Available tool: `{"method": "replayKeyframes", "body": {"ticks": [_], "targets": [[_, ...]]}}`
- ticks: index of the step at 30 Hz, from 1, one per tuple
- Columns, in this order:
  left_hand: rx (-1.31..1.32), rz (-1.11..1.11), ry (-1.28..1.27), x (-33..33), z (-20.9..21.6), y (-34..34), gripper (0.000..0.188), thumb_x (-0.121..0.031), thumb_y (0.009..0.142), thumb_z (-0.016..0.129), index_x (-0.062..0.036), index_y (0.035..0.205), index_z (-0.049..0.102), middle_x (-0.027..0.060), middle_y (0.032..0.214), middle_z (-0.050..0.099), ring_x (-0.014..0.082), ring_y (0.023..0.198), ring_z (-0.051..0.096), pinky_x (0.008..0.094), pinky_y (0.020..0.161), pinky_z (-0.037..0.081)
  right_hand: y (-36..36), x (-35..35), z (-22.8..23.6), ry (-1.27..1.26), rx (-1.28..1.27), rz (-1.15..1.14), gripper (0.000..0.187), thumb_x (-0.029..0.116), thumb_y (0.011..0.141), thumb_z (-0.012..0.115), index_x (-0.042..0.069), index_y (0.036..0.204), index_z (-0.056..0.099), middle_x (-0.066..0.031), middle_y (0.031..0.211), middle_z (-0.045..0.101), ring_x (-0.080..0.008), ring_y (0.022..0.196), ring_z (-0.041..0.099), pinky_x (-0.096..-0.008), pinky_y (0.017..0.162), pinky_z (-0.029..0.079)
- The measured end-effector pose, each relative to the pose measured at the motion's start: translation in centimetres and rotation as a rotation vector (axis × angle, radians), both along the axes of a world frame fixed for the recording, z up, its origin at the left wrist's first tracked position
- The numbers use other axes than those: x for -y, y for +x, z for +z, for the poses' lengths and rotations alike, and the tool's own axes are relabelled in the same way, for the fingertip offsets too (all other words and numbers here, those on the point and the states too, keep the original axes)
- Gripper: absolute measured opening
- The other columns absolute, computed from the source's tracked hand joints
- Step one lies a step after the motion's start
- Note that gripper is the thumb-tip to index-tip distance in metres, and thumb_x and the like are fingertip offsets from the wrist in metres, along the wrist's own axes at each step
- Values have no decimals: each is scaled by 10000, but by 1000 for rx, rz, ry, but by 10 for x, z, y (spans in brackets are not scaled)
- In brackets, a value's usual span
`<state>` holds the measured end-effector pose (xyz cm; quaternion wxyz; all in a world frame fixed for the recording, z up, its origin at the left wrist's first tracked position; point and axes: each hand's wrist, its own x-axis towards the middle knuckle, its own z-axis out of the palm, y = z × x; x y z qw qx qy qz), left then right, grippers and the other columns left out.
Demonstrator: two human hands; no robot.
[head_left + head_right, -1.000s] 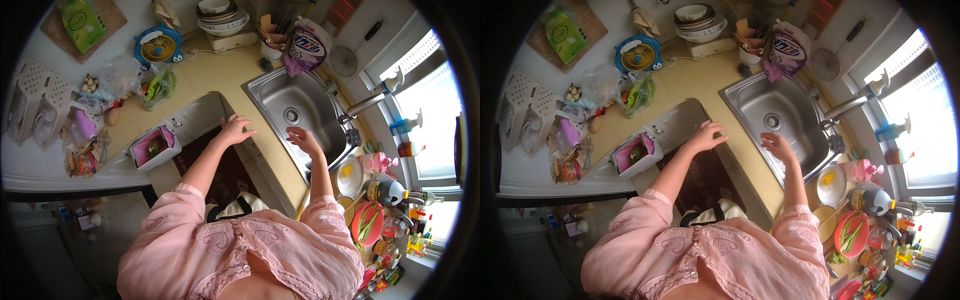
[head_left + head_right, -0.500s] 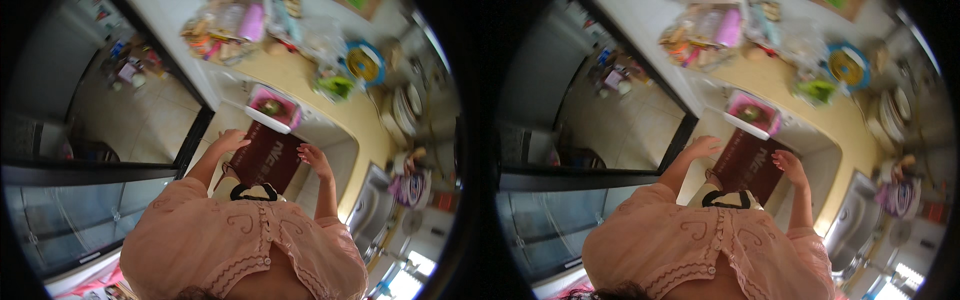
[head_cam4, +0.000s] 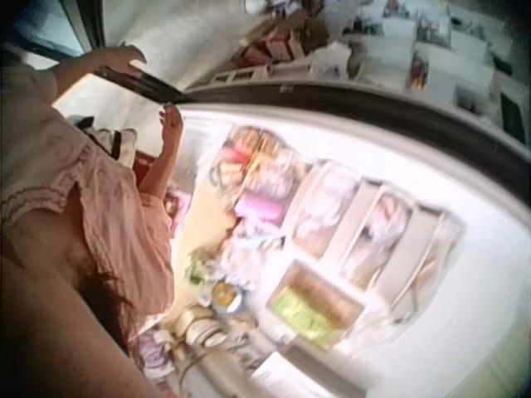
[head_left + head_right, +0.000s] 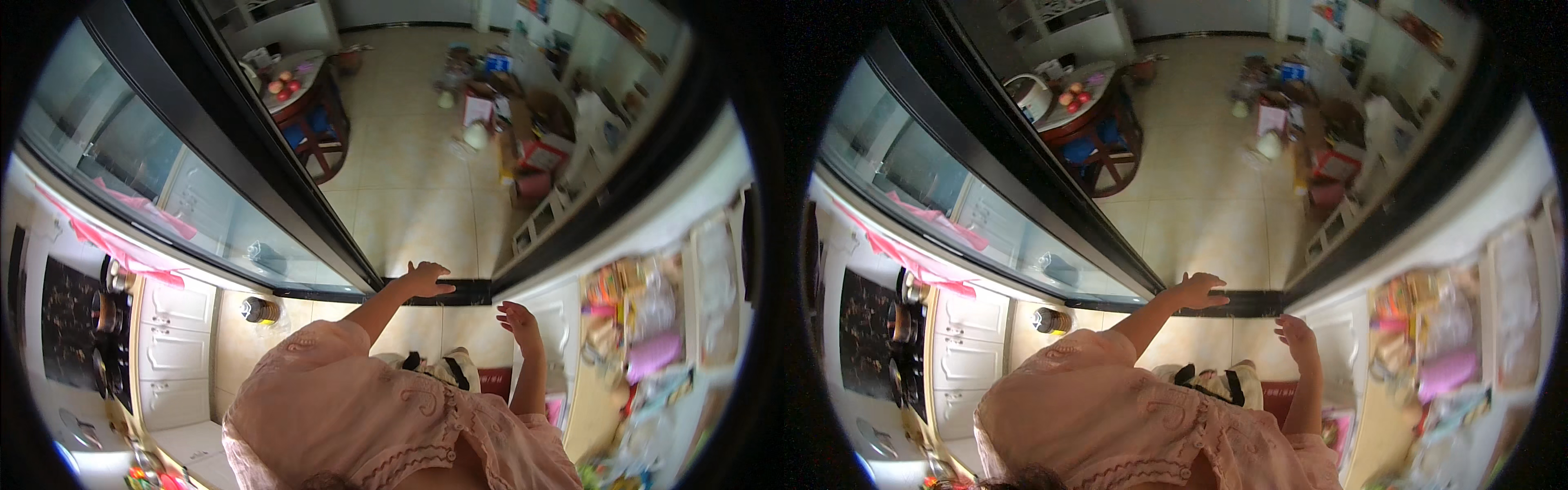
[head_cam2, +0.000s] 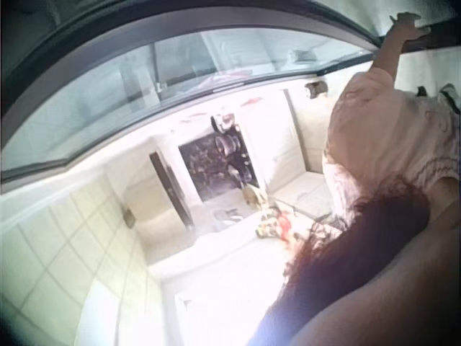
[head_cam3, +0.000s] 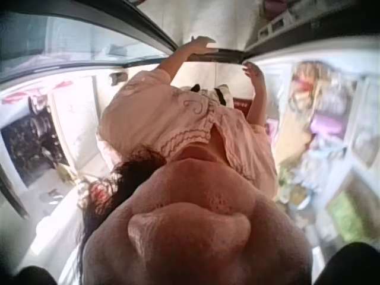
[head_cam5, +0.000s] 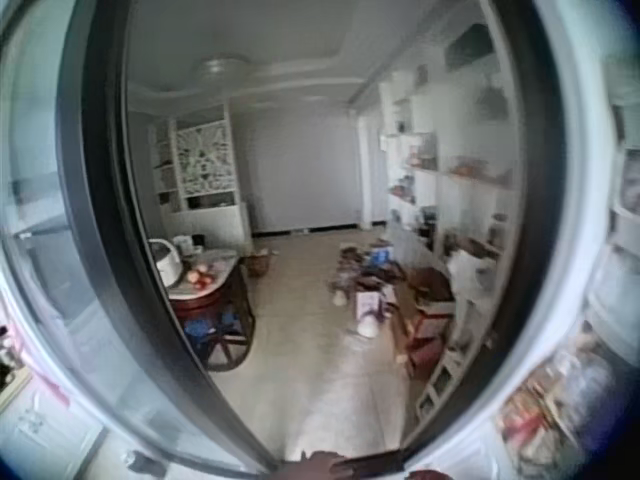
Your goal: The person washes a cloth in the kitchen sink, then wipes a dining table and a standing fan. They then sit on the floor to clean a small appliance and finish by wiping the fan again.
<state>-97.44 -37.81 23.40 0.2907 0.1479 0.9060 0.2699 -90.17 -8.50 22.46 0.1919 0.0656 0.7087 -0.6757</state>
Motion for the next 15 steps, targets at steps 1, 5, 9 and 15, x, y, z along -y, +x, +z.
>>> {"method": "replayKeyframes", "body": {"ticks": [1, 5, 9, 15], "targets": [[-7, 47, -5, 5, -1, -17, 656, -593, 744, 497, -142, 1221, 459, 119, 1313, 360, 315, 1251, 249, 626, 950, 163, -31, 6, 3, 7, -3, 37, 325, 266, 874, 505, 42, 1108, 509, -67, 1011, 597, -156, 860, 591, -270, 732, 461], [-76, 237, -5, 23, -8, -72, 657, -600, 726, 513, -167, 1217, 457, 101, 1311, 364, 306, 1226, 293, 654, 928, 162, -146, 11, -9, 20, -57, 207, 397, 363, 851, 522, 63, 1110, 509, -66, 1030, 588, -148, 862, 591, -277, 739, 467], [-34, 374, -35, 50, -10, -136, 690, -630, 734, 476, -169, 1244, 423, 89, 1329, 342, 299, 1249, 251, 661, 922, 146, -262, 24, -15, -9, -50, 296, 389, 355, 851, 527, 61, 1105, 513, -59, 994, 598, -156, 860, 594, -281, 736, 469], [-75, 647, -9, 88, -12, -223, 652, -592, 760, 480, -164, 1248, 413, 82, 1335, 338, 291, 1257, 244, 649, 938, 125, -432, 79, -28, -5, -69, 495, 324, 300, 872, 504, 58, 1087, 519, -58, 988, 600, -157, 851, 593, -281, 732, 466]]}}
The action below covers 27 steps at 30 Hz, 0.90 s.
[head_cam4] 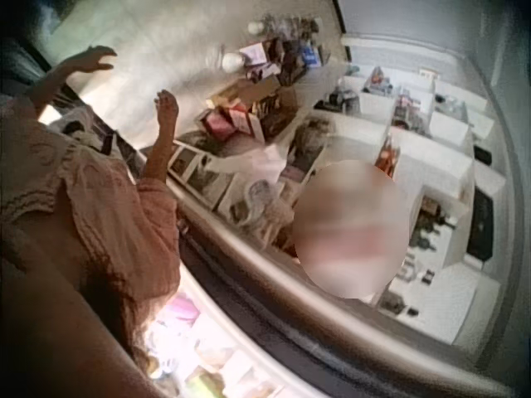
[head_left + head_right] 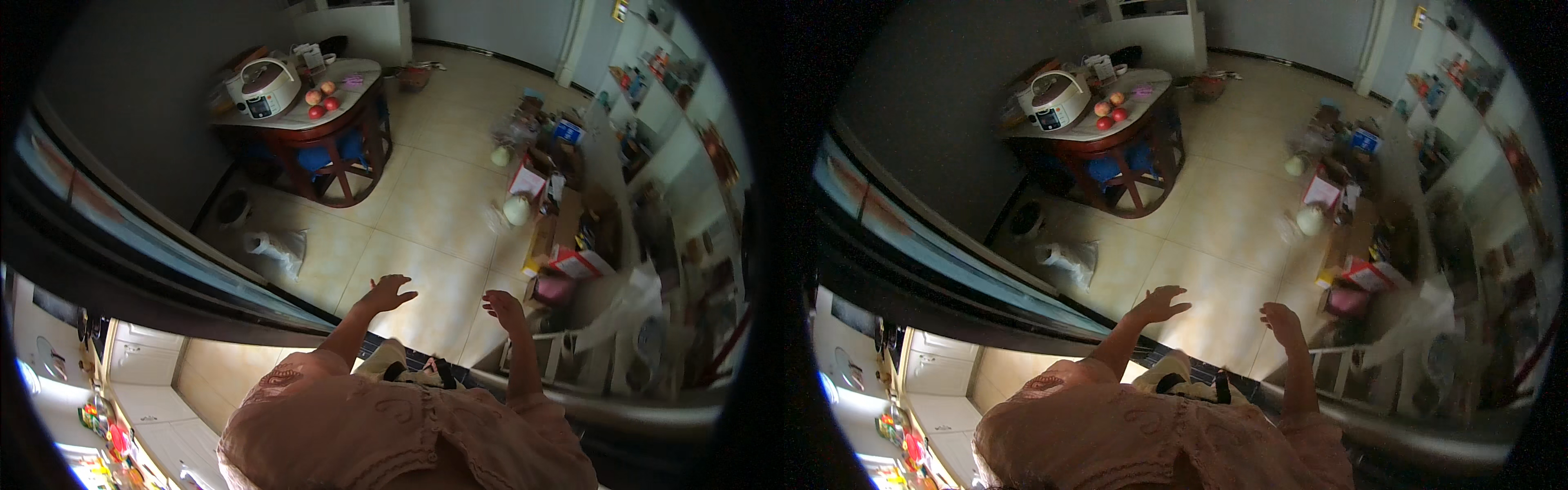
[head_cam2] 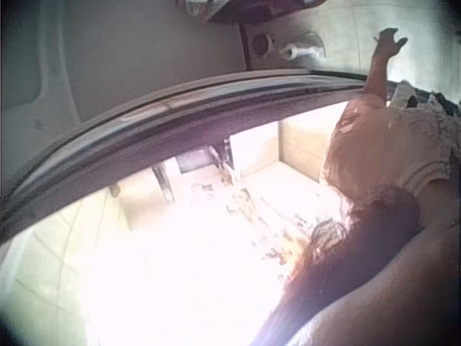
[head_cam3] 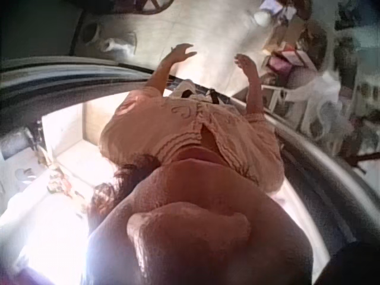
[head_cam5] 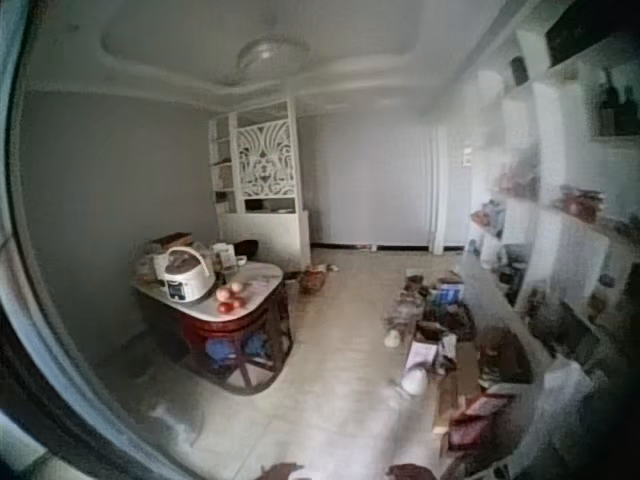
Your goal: The person washes a cloth in the kitchen sink, then wipes a dining table and a standing fan. They then sit on the floor to clean a small appliance and finish by wiping the fan again.
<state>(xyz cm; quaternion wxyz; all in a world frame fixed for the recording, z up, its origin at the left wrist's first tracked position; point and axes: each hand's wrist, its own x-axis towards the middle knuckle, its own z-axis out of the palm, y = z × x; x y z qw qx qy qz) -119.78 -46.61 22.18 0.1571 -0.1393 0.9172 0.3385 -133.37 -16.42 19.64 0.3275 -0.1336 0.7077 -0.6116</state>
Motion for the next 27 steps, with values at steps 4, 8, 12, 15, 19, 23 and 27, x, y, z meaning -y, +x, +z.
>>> {"method": "replayKeyframes", "body": {"ticks": [4, 8, 12, 15, 19, 23, 27], "targets": [[19, 127, -18, 39, -16, -39, 650, -591, 766, 468, -163, 1252, 410, 85, 1337, 338, 294, 1250, 263, 618, 945, 170, -88, 60, 1, -29, -37, 145, 302, 290, 880, 491, 57, 1070, 523, -55, 978, 601, -152, 831, 593, -274, 717, 467], [21, 217, -43, 111, -43, -76, 653, -595, 759, 473, -162, 1245, 420, 92, 1324, 357, 306, 1236, 289, 608, 936, 211, -171, 141, 19, -43, -74, 234, 298, 279, 882, 487, 50, 1070, 521, -60, 989, 599, -156, 828, 596, -276, 717, 470], [-25, 325, -60, 183, -57, -140, 622, -563, 762, 502, -139, 1214, 452, 110, 1287, 397, 333, 1190, 348, 588, 924, 255, -256, 198, 23, 26, -63, 265, 293, 266, 886, 482, 45, 1074, 518, -65, 998, 595, -164, 840, 595, -287, 726, 470], [-147, 354, -79, 225, -41, -198, 582, -512, 785, 511, -82, 1176, 482, 138, 1243, 440, 322, 1155, 393, 476, 930, 322, -320, 233, 27, 71, -51, 281, 294, 271, 887, 479, 50, 1077, 517, -64, 1001, 593, -170, 846, 594, -296, 737, 466], [-170, 338, -142, 271, -21, -284, 566, -469, 792, 524, -50, 1170, 482, 153, 1207, 471, 310, 1134, 418, 423, 931, 336, -398, 271, 22, 40, -56, 267, 300, 283, 885, 480, 56, 1076, 520, -65, 975, 600, -166, 837, 592, -292, 739, 462], [-265, 268, -78, 316, -27, -372, 565, -463, 793, 523, -37, 1163, 485, 169, 1211, 460, 319, 1139, 410, 420, 934, 333, -472, 308, -3, 63, 23, 268, 294, 284, 879, 489, 61, 1068, 526, -60, 967, 603, -163, 824, 594, -300, 720, 474], [-253, 251, -183, 366, -38, -450, 551, -442, 805, 521, -14, 1150, 490, 193, 1201, 460, 328, 1127, 419, 409, 938, 333, -562, 359, -21, 70, -58, 342, 310, 300, 877, 489, 55, 1064, 526, -64, 968, 602, -165, 832, 592, -304, 724, 473]]}}
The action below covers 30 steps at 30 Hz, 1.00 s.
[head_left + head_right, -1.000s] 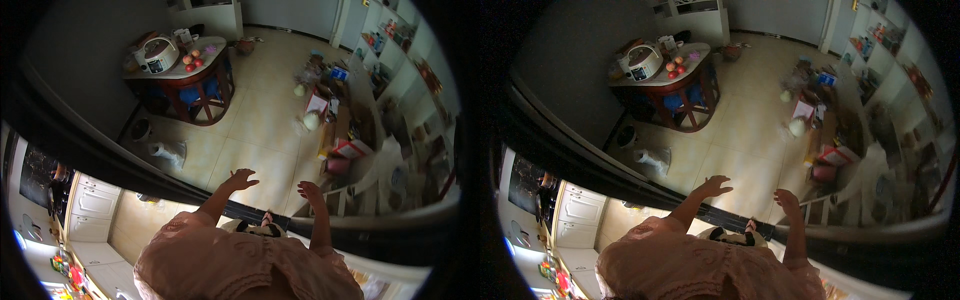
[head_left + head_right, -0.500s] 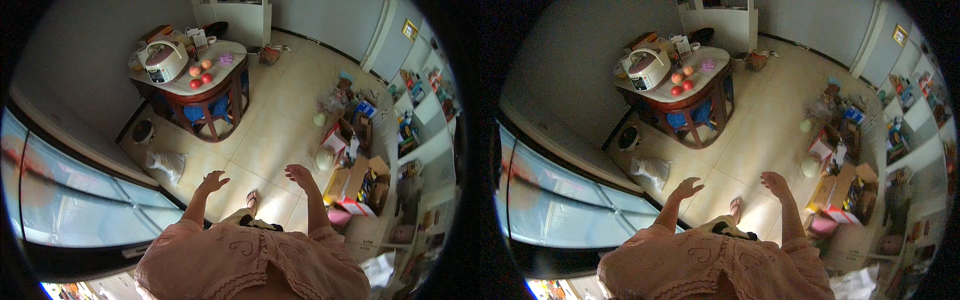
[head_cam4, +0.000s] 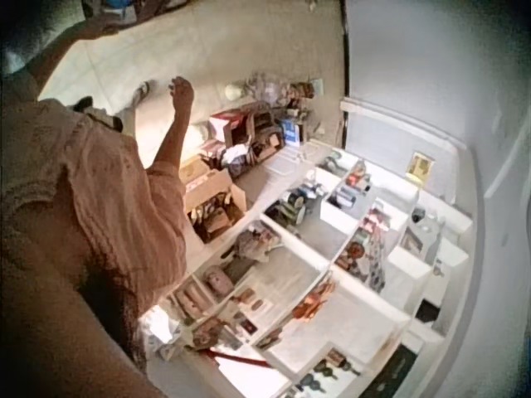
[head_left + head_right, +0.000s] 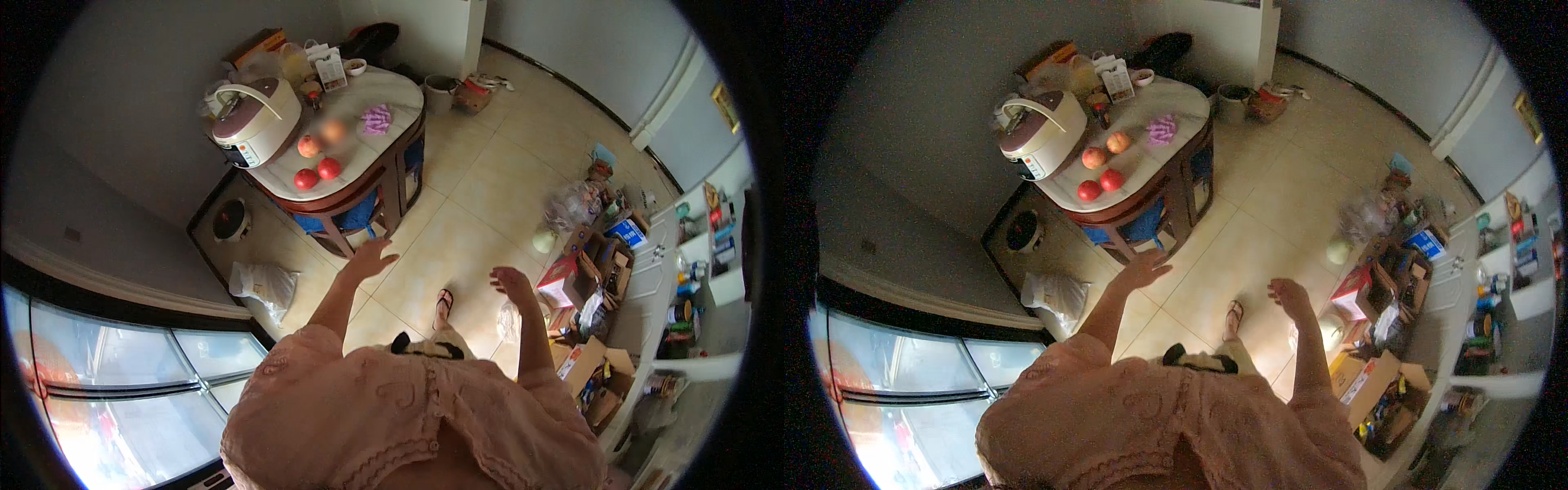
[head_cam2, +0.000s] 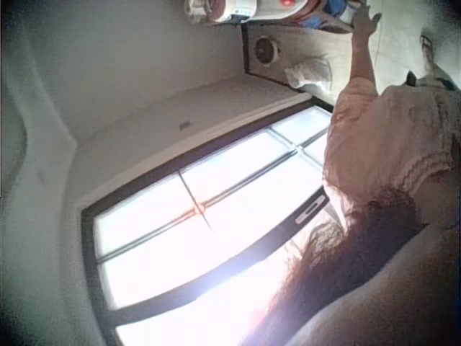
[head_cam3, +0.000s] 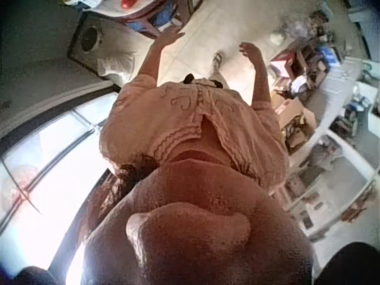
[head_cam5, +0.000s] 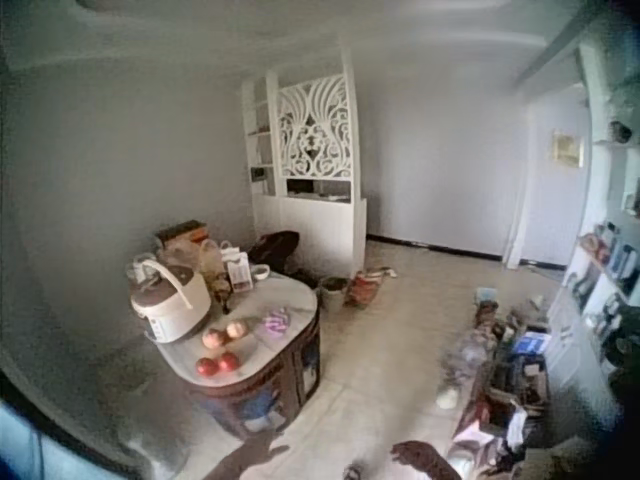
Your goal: The person washes a cloth in the kitchen sink, then wipes a dining table and a standing fan. They then sit on the floor to clean a small appliance and finish by wiping the fan again.
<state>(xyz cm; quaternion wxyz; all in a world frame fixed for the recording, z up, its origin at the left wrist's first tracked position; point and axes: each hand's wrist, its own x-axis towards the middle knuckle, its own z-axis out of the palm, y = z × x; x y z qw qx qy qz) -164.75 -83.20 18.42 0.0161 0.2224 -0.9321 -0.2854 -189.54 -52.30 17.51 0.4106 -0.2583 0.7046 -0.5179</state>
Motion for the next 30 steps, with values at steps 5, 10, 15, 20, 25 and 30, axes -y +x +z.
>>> {"method": "replayKeyframes", "body": {"ticks": [5, 10, 15, 20, 25, 30], "targets": [[-102, 108, 31, 43, 17, -66, 412, -347, 782, 574, 8, 988, 541, 204, 976, 544, 356, 933, 509, 410, 777, 410, -96, 96, 22, 8, 49, 60, 334, 322, 872, 490, 52, 1064, 527, -71, 974, 601, -160, 823, 593, -289, 706, 465], [-134, 221, 153, 88, 14, -126, 377, -302, 773, 585, 11, 982, 547, 212, 988, 545, 354, 942, 511, 398, 793, 412, -174, 186, 13, -54, -57, 215, 293, 290, 870, 490, 57, 1039, 544, -60, 924, 612, -144, 784, 594, -271, 673, 463], [-110, 349, 123, 165, -24, -189, 436, -252, 796, 561, -5, 1146, 479, 204, 1113, 505, 330, 1038, 487, 389, 871, 388, -206, 256, 11, -7, 91, 240, 276, 277, 870, 500, 54, 1024, 549, -64, 927, 612, -150, 799, 592, -275, 688, 460], [-39, 452, 99, 251, -18, -277, 461, -243, 842, 503, -48, 1245, 391, 169, 1272, 383, 302, 1167, 375, 394, 934, 345, -260, 297, 10, 213, 81, 226, 316, 285, 893, 454, 38, 1078, 520, -81, 994, 601, -171, 865, 591, -292, 746, 467], [140, 728, -89, 319, -110, -320, 529, -109, 801, 518, -279, 1275, 356, 45, 1382, 219, 342, 1208, 271, 496, 930, 325, -304, 351, 20, 250, 86, 252, 312, 275, 881, 474, 36, 1077, 522, -84, 999, 601, -174, 849, 593, -303, 742, 459], [253, 915, -86, 316, -57, -340, 435, -112, 772, 528, -240, 1181, 450, 75, 1231, 362, 304, 1132, 355, 513, 845, 358, -334, 380, -11, 176, 98, 320, 284, 224, 862, 503, 40, 1076, 526, -83, 963, 607, -167, 811, 591, -290, 705, 454]]}}
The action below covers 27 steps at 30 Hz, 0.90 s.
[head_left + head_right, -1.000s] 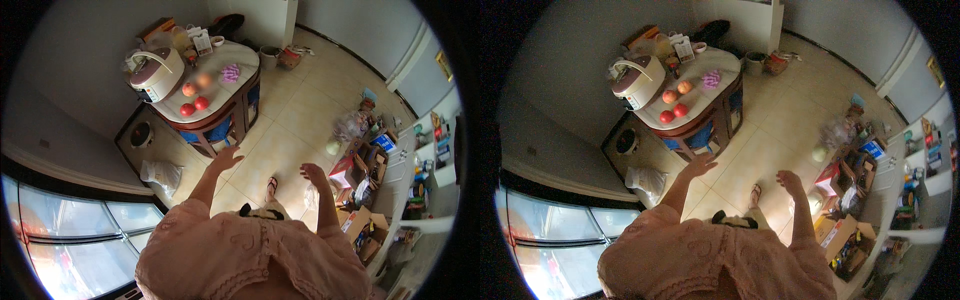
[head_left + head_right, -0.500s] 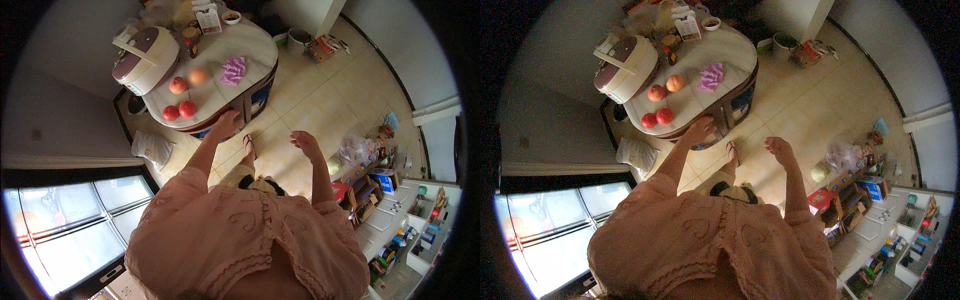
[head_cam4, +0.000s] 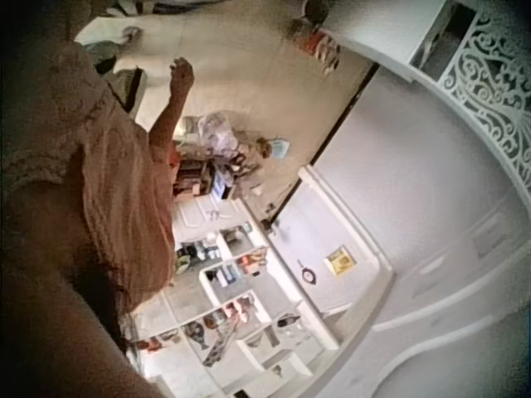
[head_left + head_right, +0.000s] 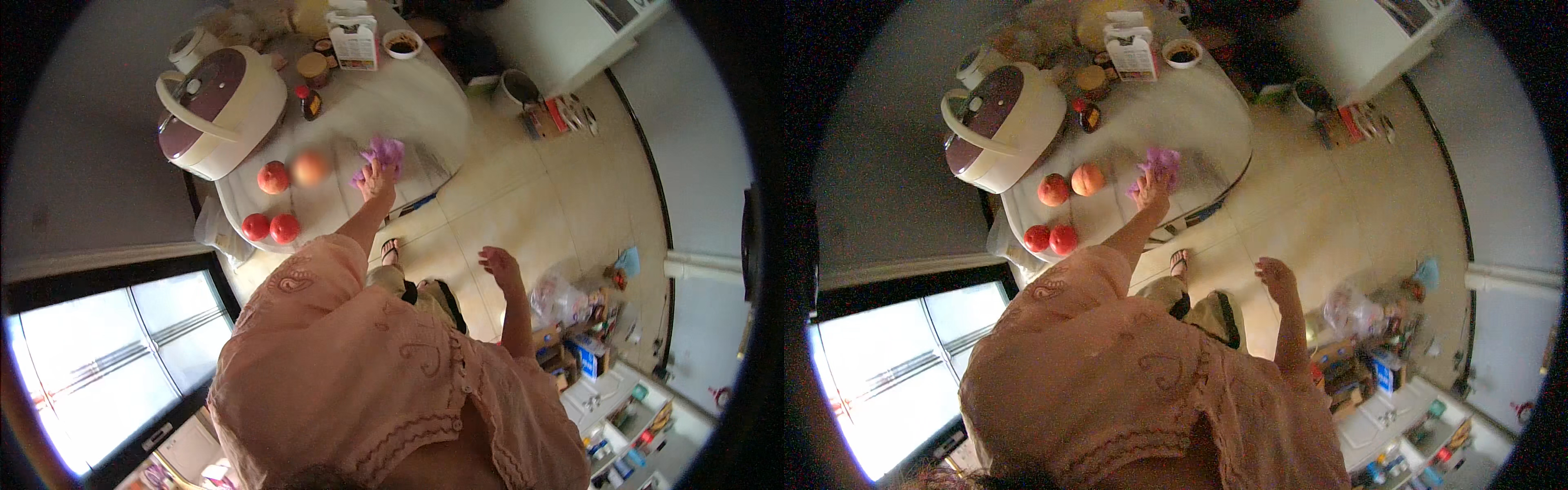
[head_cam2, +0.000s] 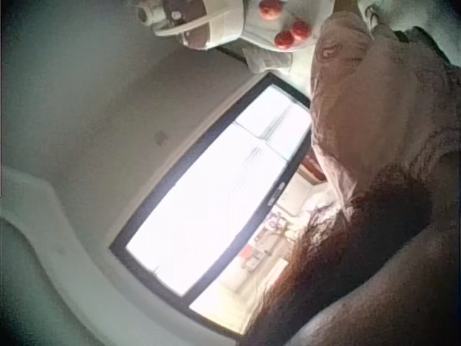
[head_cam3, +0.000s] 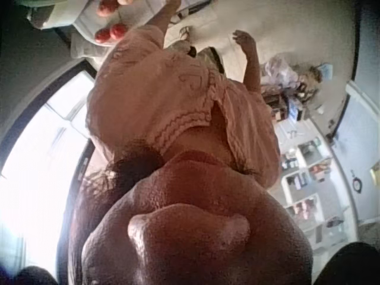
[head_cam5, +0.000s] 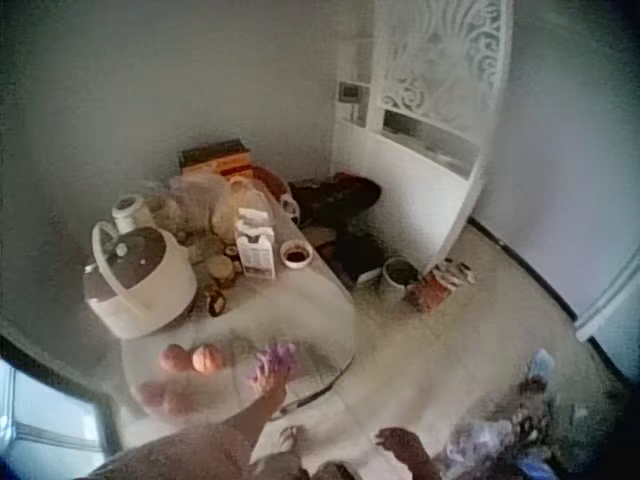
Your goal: The person washes a cloth in the kitchen sink, then wipes a dining table and a standing fan. They then sit on the floor to clean a small appliance and finish by wiping the fan again.
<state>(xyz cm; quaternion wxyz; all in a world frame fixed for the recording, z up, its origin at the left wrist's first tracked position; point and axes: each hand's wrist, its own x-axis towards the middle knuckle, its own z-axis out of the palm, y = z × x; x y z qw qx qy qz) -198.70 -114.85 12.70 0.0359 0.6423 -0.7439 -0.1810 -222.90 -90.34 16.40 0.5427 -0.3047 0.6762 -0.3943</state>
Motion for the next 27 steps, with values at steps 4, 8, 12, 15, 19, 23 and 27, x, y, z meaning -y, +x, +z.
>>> {"method": "replayKeyframes", "body": {"ticks": [4, 8, 12, 15, 19, 23, 27], "targets": [[-439, 202, 128, 31, -34, 21, 228, -168, 840, 471, -133, 1058, 531, 106, 1034, 517, 280, 957, 506, 395, 771, 432, -17, 35, -12, 7, -74, 257, 302, 265, 892, 455, 18, 1059, 507, -110, 952, 595, -180, 846, 585, -302, 673, 481], [-1310, 516, 97, 19, -38, 48, 202, -155, 896, 398, -28, 962, 540, 101, 778, 598, 248, 691, 596, 346, 598, 485, -12, 98, -19, -134, 52, 396, 309, 264, 892, 461, 1, 1048, 510, -87, 939, 598, -166, 830, 585, -273, 676, 482], [-1858, 741, 68, -73, 105, 65, 202, -142, 911, 392, 0, 975, 521, 79, 822, 593, 169, 724, 597, 297, 621, 502, 52, 166, 21, -168, 148, 689, 375, 319, 885, 469, 6, 1091, 500, -61, 981, 577, -137, 862, 568, -272, 724, 490], [-2015, 847, -36, -137, 115, 97, 216, -165, 909, 413, 2, 1006, 508, 69, 853, 591, 151, 749, 594, 285, 661, 509, 135, 168, 82, -122, 283, 839, 455, 402, 871, 453, 52, 1162, 466, -52, 1092, 520, -138, 924, 547, -292, 750, 492], [-1996, 973, -202, -224, 141, 141, 306, -253, 905, 431, 12, 1037, 505, 73, 912, 590, 141, 765, 593, 276, 672, 509, 243, 117, 127, -117, 672, 1109, 463, 322, 859, 519, 19, 1193, 417, -60, 1086, 521, -127, 874, 558, -266, 698, 509], [-2102, 992, -358, -324, 144, 213, 355, -272, 909, 407, 27, 1082, 488, 95, 934, 581, 170, 806, 587, 298, 717, 500, 346, 52, 112, -313, 521, 1290, 341, 131, 808, 599, 5, 1103, 486, -73, 969, 568, -144, 836, 571, -296, 708, 526], [-1818, 1051, -554, -436, 141, 284, 401, -341, 896, 430, 21, 1052, 505, 75, 881, 578, 152, 761, 564, 290, 723, 454, 451, -18, 124, -204, 552, 1342, 300, 119, 805, 598, -5, 1063, 509, -86, 922, 582, -153, 794, 581, -291, 616, 549]]}}
